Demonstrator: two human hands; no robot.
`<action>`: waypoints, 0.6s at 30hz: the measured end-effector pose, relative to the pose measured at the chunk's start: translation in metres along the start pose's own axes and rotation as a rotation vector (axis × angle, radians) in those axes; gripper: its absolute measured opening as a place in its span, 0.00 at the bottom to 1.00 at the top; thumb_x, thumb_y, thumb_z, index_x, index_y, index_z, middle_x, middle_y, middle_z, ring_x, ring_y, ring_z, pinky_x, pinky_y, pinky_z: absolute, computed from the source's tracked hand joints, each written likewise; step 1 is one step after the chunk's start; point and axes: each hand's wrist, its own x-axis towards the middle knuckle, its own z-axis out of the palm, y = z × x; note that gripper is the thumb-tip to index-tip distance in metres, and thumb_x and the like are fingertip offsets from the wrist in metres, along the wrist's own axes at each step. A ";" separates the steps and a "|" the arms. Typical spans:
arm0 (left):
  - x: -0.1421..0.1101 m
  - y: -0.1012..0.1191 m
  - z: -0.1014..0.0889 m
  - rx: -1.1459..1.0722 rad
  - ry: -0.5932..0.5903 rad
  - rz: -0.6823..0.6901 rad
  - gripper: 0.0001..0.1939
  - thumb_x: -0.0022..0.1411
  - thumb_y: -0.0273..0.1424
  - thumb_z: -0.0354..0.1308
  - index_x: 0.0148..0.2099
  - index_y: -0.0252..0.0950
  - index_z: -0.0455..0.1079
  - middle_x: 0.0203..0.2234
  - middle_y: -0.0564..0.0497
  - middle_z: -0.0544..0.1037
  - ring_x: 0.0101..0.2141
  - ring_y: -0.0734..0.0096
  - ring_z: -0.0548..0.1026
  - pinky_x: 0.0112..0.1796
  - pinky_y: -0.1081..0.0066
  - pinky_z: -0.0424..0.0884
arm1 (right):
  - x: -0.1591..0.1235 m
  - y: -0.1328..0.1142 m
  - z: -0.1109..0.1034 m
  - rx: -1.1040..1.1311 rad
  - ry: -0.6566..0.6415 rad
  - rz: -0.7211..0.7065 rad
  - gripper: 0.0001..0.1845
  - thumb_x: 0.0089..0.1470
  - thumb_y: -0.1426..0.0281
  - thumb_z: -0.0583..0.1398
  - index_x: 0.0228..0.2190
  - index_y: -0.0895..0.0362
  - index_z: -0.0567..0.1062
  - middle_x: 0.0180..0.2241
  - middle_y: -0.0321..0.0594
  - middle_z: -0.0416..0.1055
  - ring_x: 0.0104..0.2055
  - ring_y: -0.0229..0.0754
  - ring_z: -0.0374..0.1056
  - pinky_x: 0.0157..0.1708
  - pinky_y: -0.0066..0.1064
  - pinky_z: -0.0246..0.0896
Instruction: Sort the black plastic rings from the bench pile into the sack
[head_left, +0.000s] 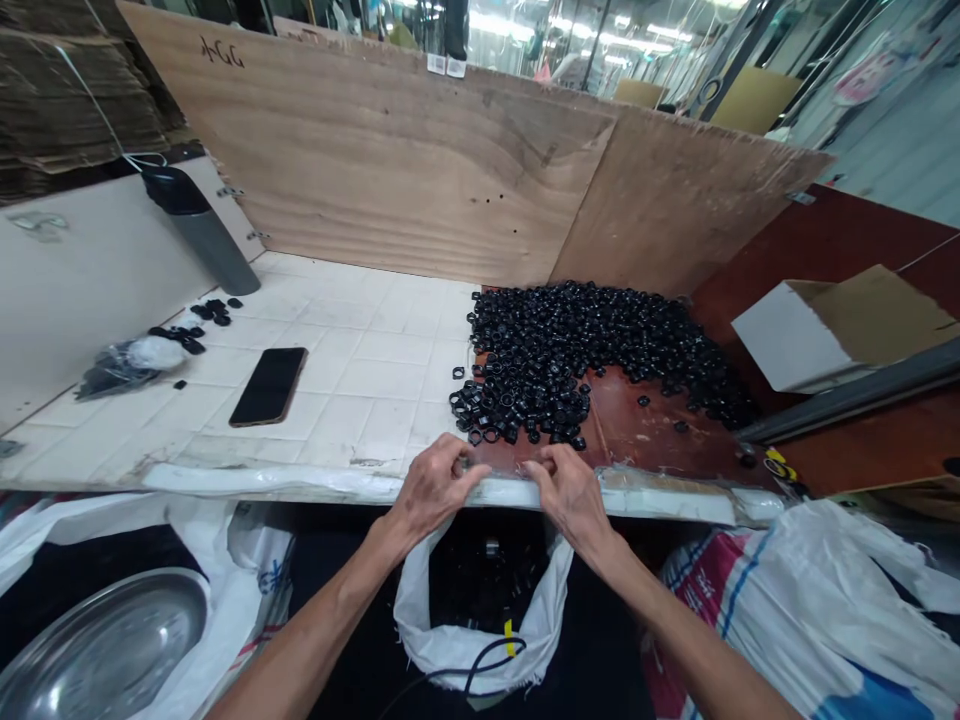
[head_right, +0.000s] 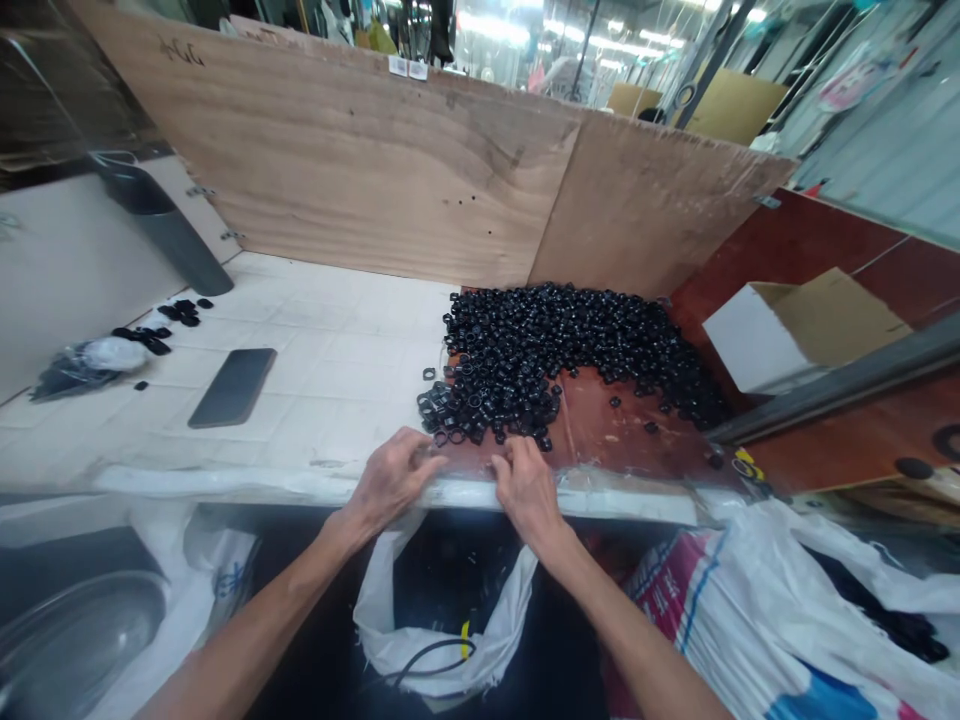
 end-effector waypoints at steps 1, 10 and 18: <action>0.007 -0.003 0.006 0.068 0.035 -0.052 0.12 0.60 0.37 0.64 0.45 0.37 0.72 0.34 0.49 0.74 0.31 0.66 0.75 0.35 0.67 0.74 | 0.010 0.001 0.001 -0.099 0.023 -0.025 0.05 0.56 0.69 0.59 0.35 0.57 0.74 0.32 0.42 0.72 0.33 0.45 0.70 0.34 0.33 0.65; 0.020 0.004 0.023 0.185 -0.013 -0.138 0.06 0.63 0.25 0.57 0.42 0.39 0.71 0.38 0.48 0.77 0.42 0.60 0.76 0.43 0.65 0.72 | 0.024 0.014 0.026 -0.386 0.016 -0.034 0.09 0.60 0.69 0.56 0.41 0.57 0.74 0.40 0.45 0.70 0.35 0.44 0.70 0.33 0.32 0.64; 0.014 0.005 0.015 -0.551 -0.035 -0.287 0.13 0.62 0.31 0.59 0.49 0.37 0.69 0.43 0.47 0.78 0.41 0.65 0.78 0.44 0.66 0.74 | 0.014 0.000 0.021 0.366 -0.034 0.035 0.12 0.54 0.70 0.61 0.42 0.55 0.77 0.38 0.40 0.74 0.30 0.39 0.69 0.30 0.29 0.67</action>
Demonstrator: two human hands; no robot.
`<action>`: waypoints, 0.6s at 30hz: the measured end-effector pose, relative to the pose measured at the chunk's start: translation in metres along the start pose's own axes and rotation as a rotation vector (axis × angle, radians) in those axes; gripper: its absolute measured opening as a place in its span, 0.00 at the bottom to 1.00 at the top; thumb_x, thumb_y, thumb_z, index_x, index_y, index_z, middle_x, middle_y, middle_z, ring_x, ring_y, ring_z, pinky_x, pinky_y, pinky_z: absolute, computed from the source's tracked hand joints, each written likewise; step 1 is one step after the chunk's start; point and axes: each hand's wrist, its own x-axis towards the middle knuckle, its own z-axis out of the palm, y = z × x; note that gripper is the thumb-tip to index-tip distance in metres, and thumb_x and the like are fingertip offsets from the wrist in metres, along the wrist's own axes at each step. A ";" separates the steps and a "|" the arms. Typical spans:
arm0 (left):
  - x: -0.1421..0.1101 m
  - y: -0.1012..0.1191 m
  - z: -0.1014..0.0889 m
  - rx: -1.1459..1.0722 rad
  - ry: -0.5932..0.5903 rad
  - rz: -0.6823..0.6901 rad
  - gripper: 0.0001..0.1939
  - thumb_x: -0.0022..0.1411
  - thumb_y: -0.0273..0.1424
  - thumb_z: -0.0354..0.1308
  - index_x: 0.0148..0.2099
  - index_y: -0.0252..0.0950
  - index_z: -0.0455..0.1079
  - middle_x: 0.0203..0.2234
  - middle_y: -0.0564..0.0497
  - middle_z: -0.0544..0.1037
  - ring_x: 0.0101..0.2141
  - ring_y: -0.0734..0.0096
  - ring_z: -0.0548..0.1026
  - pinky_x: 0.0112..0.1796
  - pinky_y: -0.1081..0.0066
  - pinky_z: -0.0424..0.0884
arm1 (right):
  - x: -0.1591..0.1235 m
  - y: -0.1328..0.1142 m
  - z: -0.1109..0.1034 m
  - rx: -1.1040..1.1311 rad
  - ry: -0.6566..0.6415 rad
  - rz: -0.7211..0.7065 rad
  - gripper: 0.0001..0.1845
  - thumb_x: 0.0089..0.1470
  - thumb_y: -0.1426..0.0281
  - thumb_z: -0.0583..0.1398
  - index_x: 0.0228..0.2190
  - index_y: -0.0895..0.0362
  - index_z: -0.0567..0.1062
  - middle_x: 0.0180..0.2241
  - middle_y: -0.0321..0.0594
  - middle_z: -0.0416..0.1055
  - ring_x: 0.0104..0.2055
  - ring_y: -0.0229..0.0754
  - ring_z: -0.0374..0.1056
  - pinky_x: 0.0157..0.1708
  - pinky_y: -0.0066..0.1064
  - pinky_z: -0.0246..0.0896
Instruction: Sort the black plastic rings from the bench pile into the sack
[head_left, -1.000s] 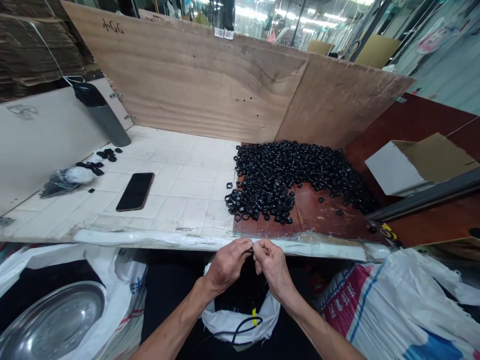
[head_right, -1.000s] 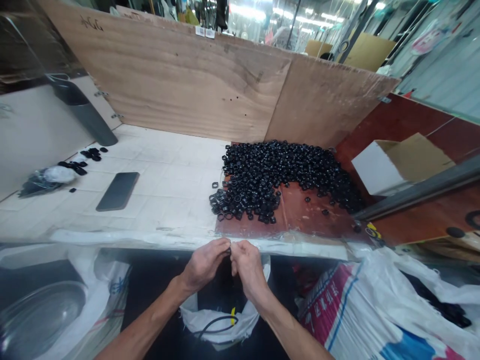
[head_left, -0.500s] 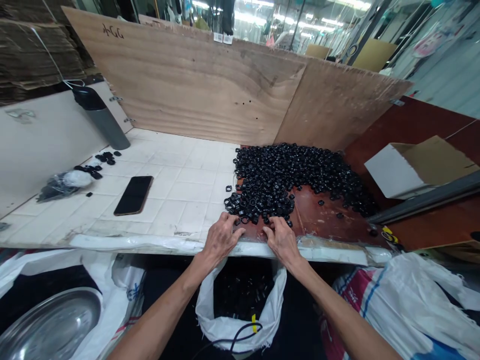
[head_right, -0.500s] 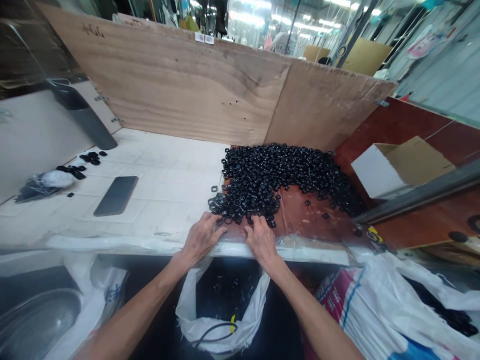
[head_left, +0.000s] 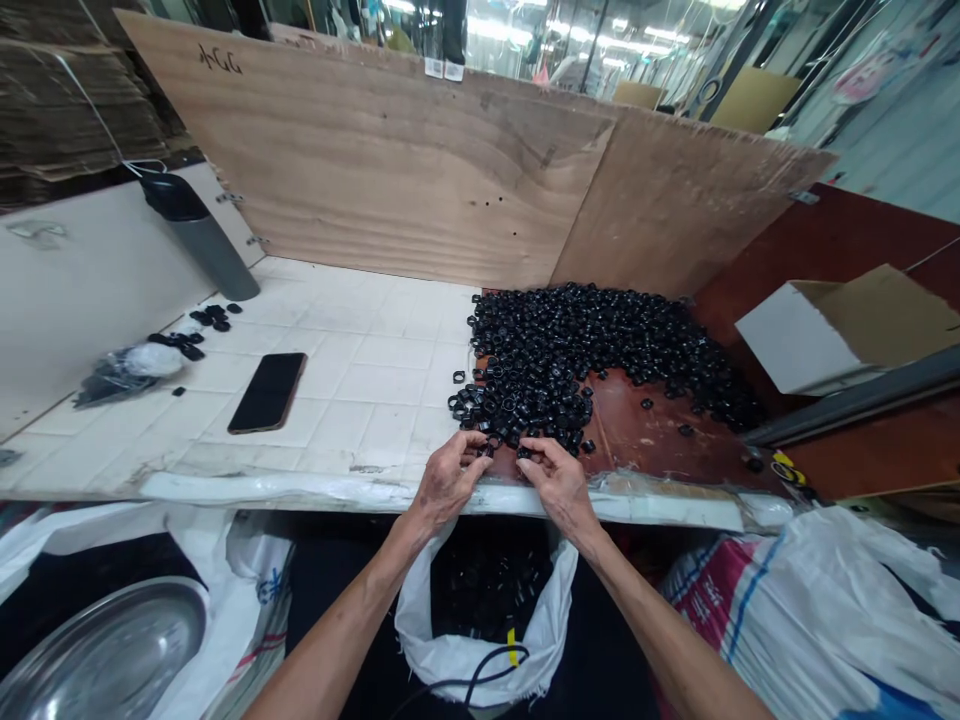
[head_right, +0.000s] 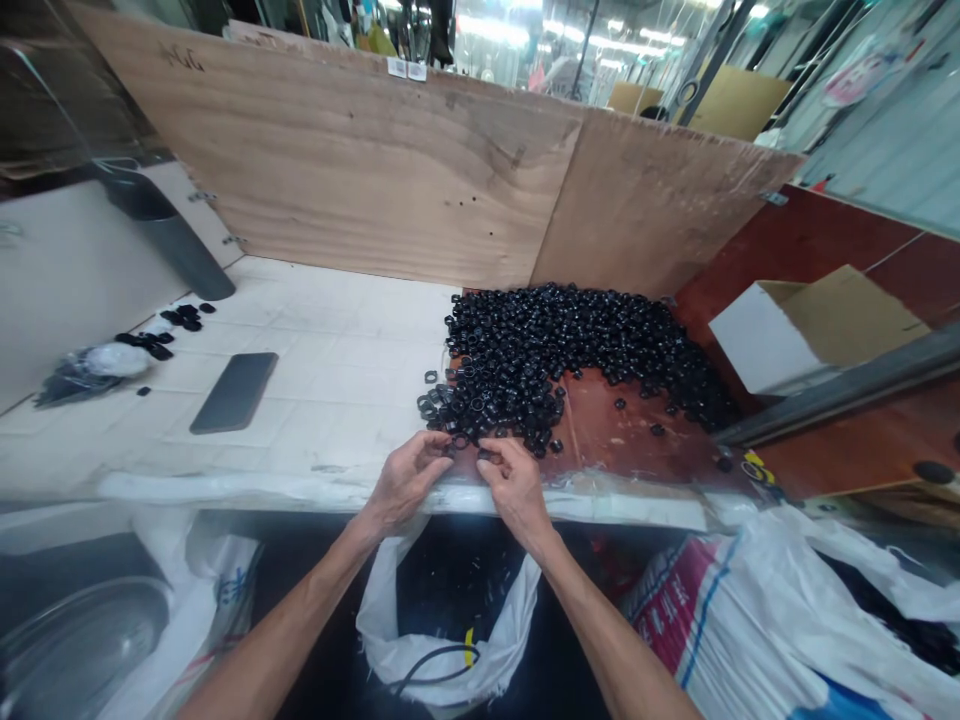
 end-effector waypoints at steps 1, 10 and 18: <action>0.000 0.002 -0.001 -0.092 -0.020 -0.019 0.13 0.62 0.32 0.59 0.49 0.36 0.69 0.44 0.46 0.78 0.42 0.64 0.78 0.45 0.66 0.74 | -0.001 -0.004 0.002 0.045 -0.014 0.007 0.13 0.53 0.70 0.62 0.42 0.55 0.78 0.39 0.40 0.74 0.31 0.39 0.69 0.31 0.29 0.67; -0.002 0.003 -0.017 -0.599 -0.151 -0.139 0.13 0.60 0.32 0.65 0.46 0.33 0.70 0.39 0.46 0.81 0.40 0.66 0.79 0.47 0.66 0.73 | -0.007 -0.022 0.029 0.300 -0.011 0.086 0.18 0.53 0.68 0.64 0.46 0.55 0.74 0.36 0.41 0.75 0.33 0.40 0.72 0.34 0.32 0.71; -0.003 0.000 -0.015 -0.523 -0.117 -0.124 0.14 0.58 0.30 0.66 0.46 0.34 0.73 0.41 0.47 0.80 0.42 0.68 0.78 0.46 0.70 0.73 | -0.010 -0.040 0.024 0.072 -0.023 -0.207 0.12 0.58 0.73 0.59 0.44 0.53 0.77 0.42 0.43 0.74 0.43 0.44 0.72 0.44 0.35 0.69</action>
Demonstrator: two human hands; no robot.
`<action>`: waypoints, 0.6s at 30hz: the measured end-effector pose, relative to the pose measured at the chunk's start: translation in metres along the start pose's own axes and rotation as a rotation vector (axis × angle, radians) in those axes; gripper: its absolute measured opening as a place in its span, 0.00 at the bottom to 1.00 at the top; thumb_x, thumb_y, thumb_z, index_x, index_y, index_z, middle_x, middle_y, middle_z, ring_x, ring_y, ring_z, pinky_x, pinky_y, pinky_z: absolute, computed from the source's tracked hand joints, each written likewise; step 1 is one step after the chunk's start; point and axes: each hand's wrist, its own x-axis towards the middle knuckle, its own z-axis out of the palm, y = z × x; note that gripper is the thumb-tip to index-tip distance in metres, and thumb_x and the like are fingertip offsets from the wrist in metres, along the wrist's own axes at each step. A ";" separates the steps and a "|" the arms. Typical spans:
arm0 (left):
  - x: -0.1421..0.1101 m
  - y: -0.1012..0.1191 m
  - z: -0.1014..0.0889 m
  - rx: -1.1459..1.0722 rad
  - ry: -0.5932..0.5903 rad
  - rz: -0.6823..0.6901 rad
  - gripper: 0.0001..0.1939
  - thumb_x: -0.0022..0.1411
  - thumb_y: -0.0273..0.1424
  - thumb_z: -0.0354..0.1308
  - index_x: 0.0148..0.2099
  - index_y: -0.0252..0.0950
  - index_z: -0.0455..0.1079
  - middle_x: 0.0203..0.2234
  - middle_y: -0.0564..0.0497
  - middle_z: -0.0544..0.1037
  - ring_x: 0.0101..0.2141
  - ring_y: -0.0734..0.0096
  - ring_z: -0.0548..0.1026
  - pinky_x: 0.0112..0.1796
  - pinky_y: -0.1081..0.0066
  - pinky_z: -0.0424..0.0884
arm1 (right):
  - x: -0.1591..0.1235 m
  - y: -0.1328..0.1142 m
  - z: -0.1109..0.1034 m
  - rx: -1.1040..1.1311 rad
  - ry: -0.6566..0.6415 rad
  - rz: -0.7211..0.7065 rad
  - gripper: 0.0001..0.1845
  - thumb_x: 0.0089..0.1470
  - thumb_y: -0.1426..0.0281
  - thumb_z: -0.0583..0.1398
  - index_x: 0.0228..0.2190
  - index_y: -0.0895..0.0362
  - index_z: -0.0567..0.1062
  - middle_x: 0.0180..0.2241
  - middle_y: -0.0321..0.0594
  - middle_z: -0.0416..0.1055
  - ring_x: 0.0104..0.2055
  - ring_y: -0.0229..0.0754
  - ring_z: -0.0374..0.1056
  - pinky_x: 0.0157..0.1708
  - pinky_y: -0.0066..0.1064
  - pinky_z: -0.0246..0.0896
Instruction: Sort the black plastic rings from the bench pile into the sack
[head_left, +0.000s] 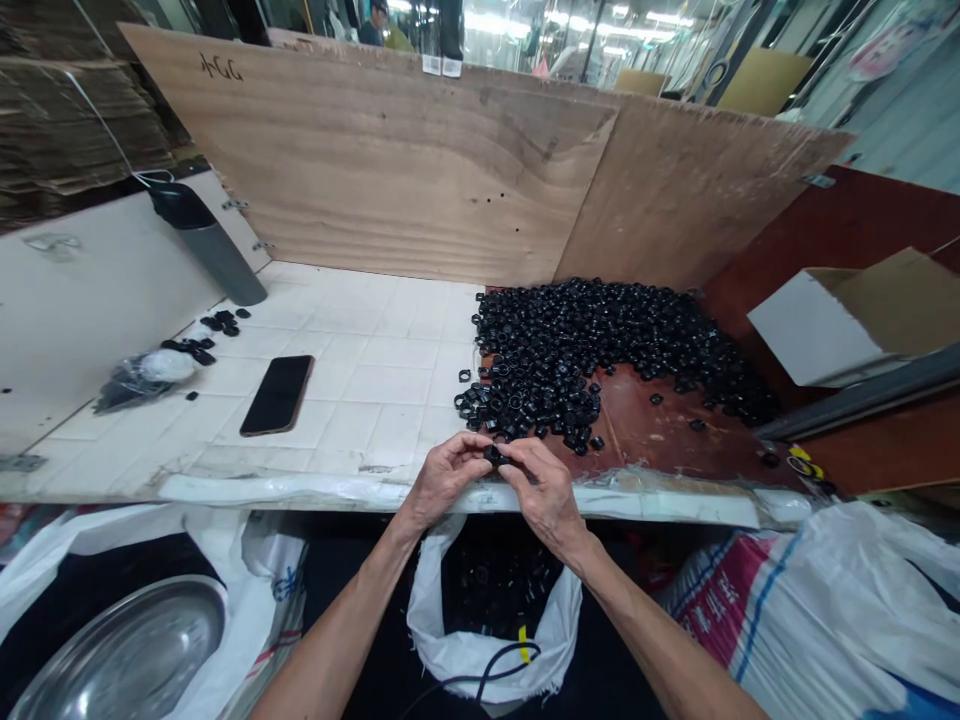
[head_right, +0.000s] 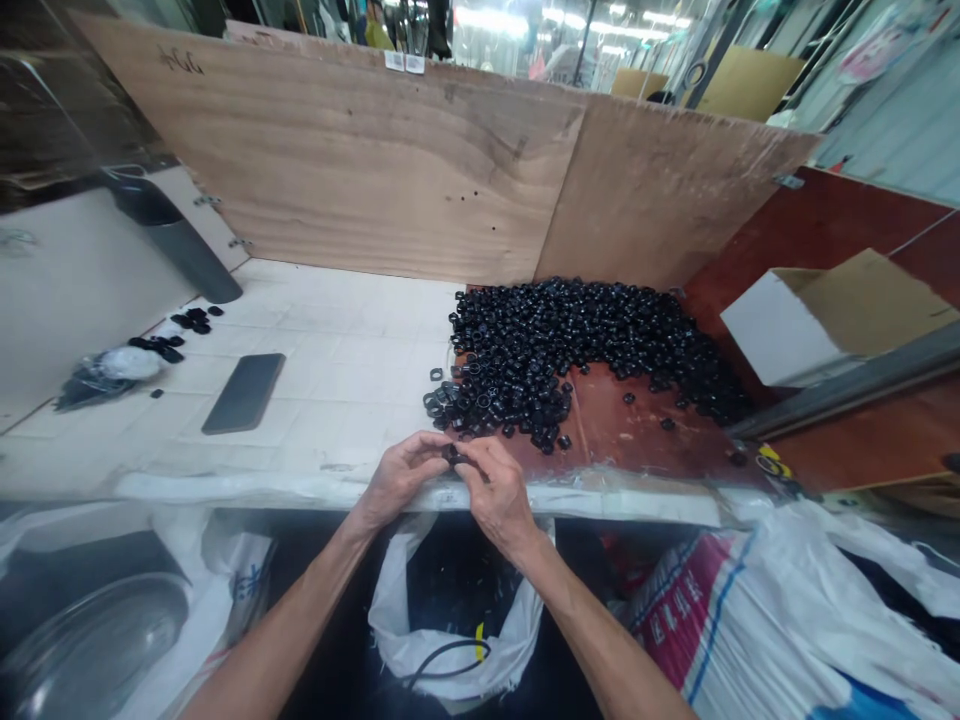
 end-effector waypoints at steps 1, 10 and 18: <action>0.000 -0.001 0.000 0.009 0.000 0.005 0.14 0.58 0.30 0.66 0.46 0.34 0.73 0.42 0.47 0.79 0.42 0.68 0.77 0.46 0.70 0.73 | 0.000 -0.001 0.000 -0.002 0.011 0.011 0.12 0.58 0.73 0.60 0.44 0.53 0.77 0.41 0.42 0.74 0.42 0.44 0.72 0.43 0.35 0.69; -0.001 -0.007 0.001 0.114 0.013 0.089 0.14 0.56 0.31 0.68 0.44 0.34 0.75 0.41 0.47 0.79 0.43 0.65 0.77 0.48 0.67 0.73 | 0.001 0.001 -0.001 -0.087 0.033 -0.075 0.07 0.60 0.73 0.59 0.38 0.54 0.77 0.38 0.42 0.75 0.41 0.44 0.72 0.43 0.35 0.68; -0.002 -0.003 0.006 0.179 0.013 0.145 0.10 0.58 0.31 0.66 0.43 0.34 0.76 0.40 0.46 0.78 0.43 0.64 0.77 0.48 0.66 0.73 | -0.001 -0.002 0.001 -0.166 0.035 -0.029 0.06 0.61 0.71 0.58 0.38 0.54 0.75 0.36 0.42 0.75 0.40 0.45 0.72 0.42 0.36 0.67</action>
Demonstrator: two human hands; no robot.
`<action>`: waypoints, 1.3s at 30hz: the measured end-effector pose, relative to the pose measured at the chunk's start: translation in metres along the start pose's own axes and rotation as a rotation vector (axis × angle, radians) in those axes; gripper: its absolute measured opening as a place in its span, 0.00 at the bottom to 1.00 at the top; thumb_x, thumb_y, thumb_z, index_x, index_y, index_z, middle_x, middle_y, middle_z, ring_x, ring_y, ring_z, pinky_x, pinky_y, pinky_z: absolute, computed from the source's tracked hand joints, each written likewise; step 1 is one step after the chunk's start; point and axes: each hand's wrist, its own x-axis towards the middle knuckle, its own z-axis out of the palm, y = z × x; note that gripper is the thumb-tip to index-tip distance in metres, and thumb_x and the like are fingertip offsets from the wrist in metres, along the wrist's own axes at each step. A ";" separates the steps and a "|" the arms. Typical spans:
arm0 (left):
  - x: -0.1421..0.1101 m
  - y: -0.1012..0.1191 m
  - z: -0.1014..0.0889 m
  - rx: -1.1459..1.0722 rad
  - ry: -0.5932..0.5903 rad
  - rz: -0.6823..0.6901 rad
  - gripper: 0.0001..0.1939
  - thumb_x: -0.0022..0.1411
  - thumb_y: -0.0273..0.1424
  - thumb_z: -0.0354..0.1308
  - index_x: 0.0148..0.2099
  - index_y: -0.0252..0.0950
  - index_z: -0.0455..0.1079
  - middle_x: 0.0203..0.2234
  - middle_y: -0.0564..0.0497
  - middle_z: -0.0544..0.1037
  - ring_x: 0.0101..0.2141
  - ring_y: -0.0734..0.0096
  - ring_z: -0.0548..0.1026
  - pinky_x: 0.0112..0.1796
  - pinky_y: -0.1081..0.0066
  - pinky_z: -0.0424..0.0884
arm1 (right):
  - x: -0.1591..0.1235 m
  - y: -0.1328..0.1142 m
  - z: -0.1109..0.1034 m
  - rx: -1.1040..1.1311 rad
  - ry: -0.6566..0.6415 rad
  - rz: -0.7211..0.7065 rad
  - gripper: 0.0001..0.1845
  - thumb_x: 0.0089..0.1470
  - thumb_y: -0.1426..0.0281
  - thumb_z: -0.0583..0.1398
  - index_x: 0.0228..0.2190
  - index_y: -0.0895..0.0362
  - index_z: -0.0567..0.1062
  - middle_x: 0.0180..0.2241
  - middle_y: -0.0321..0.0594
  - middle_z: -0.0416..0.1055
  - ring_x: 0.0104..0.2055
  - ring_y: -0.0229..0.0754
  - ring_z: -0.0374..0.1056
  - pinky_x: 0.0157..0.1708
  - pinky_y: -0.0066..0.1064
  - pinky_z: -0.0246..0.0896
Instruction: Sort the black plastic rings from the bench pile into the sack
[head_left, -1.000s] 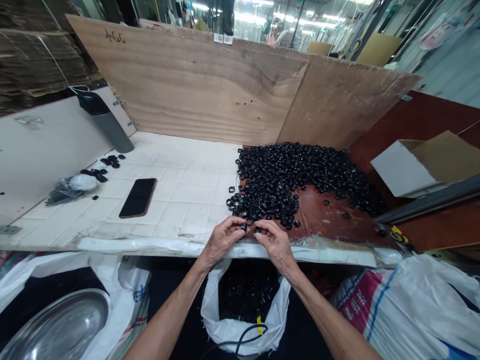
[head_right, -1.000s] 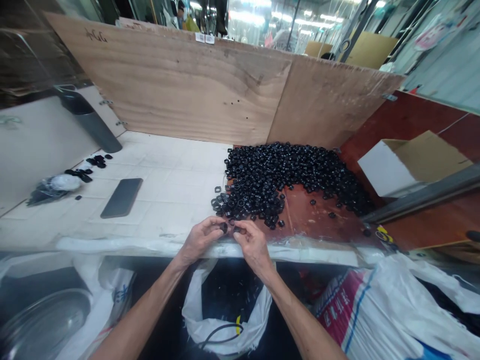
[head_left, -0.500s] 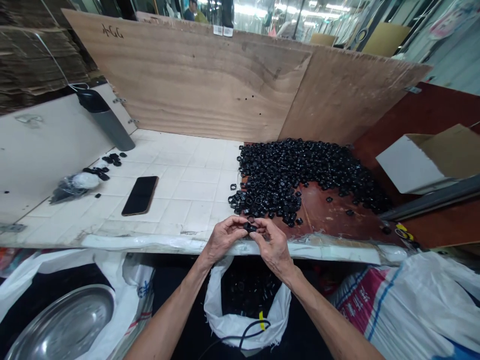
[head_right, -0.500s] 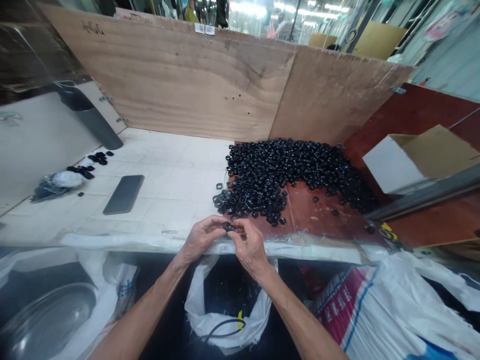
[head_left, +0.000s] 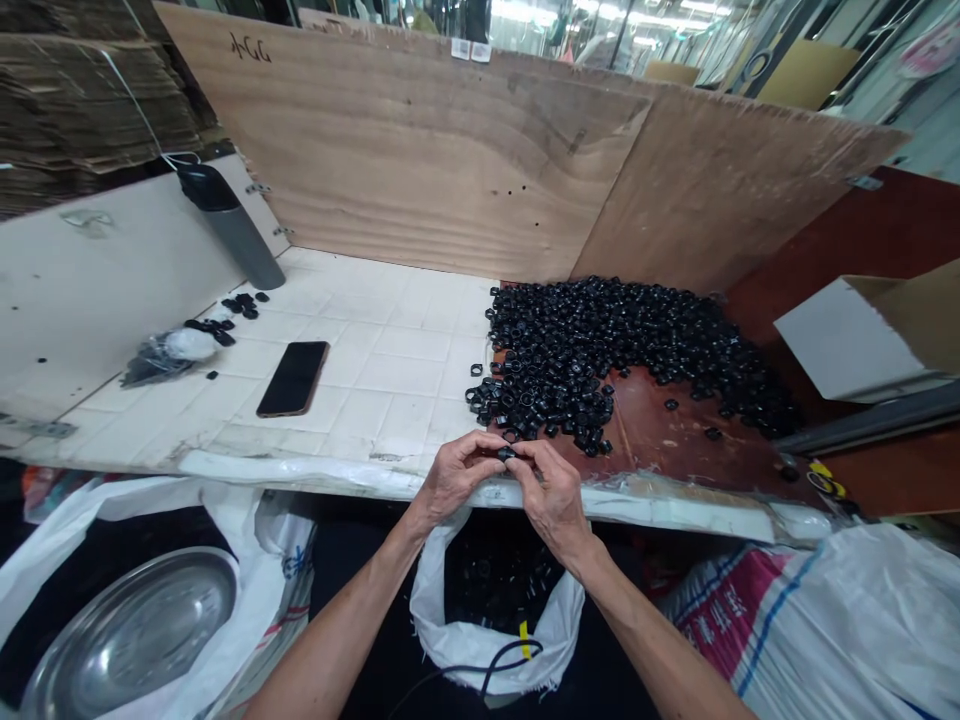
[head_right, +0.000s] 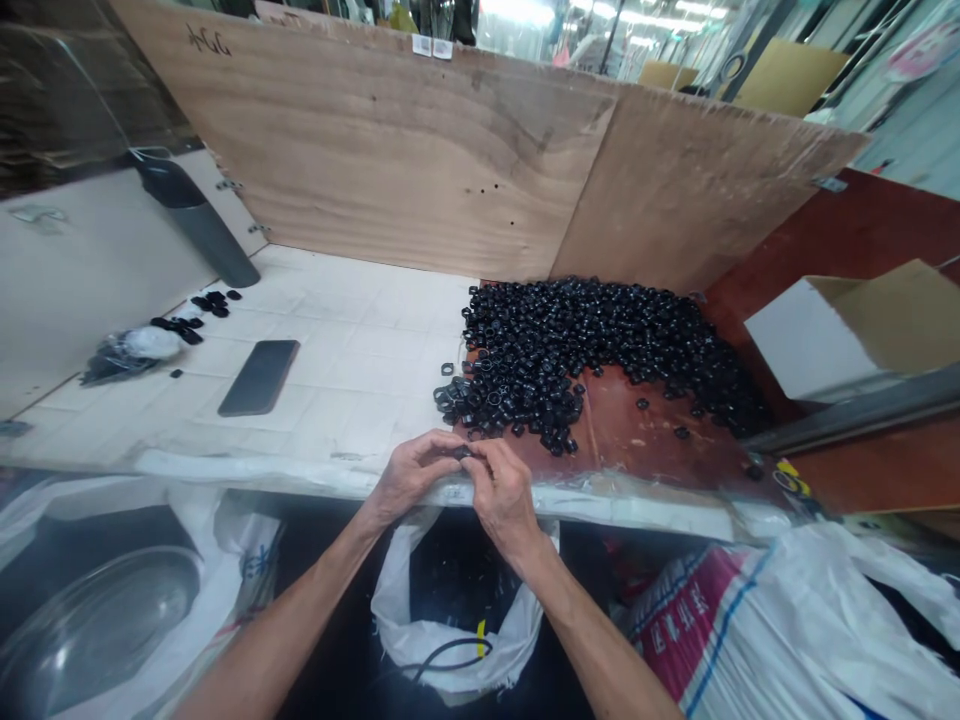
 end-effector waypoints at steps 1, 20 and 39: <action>0.000 0.001 0.000 0.005 0.003 -0.003 0.11 0.57 0.32 0.67 0.42 0.34 0.76 0.40 0.46 0.79 0.43 0.63 0.77 0.48 0.65 0.73 | 0.000 0.000 0.000 0.006 -0.003 -0.001 0.06 0.61 0.71 0.57 0.37 0.54 0.76 0.36 0.43 0.75 0.40 0.45 0.72 0.42 0.36 0.67; 0.003 0.003 0.004 0.063 -0.023 0.083 0.10 0.59 0.32 0.65 0.43 0.34 0.77 0.40 0.44 0.79 0.45 0.61 0.76 0.49 0.62 0.71 | 0.002 0.005 0.004 0.094 0.024 0.188 0.13 0.59 0.67 0.60 0.45 0.56 0.73 0.34 0.41 0.76 0.34 0.42 0.73 0.36 0.32 0.69; 0.001 0.002 0.004 0.025 -0.015 0.031 0.10 0.59 0.31 0.64 0.43 0.34 0.75 0.39 0.46 0.77 0.43 0.63 0.76 0.46 0.65 0.73 | -0.003 0.009 -0.011 -0.130 -0.129 0.025 0.18 0.64 0.63 0.55 0.25 0.56 0.74 0.22 0.36 0.70 0.24 0.38 0.65 0.29 0.29 0.58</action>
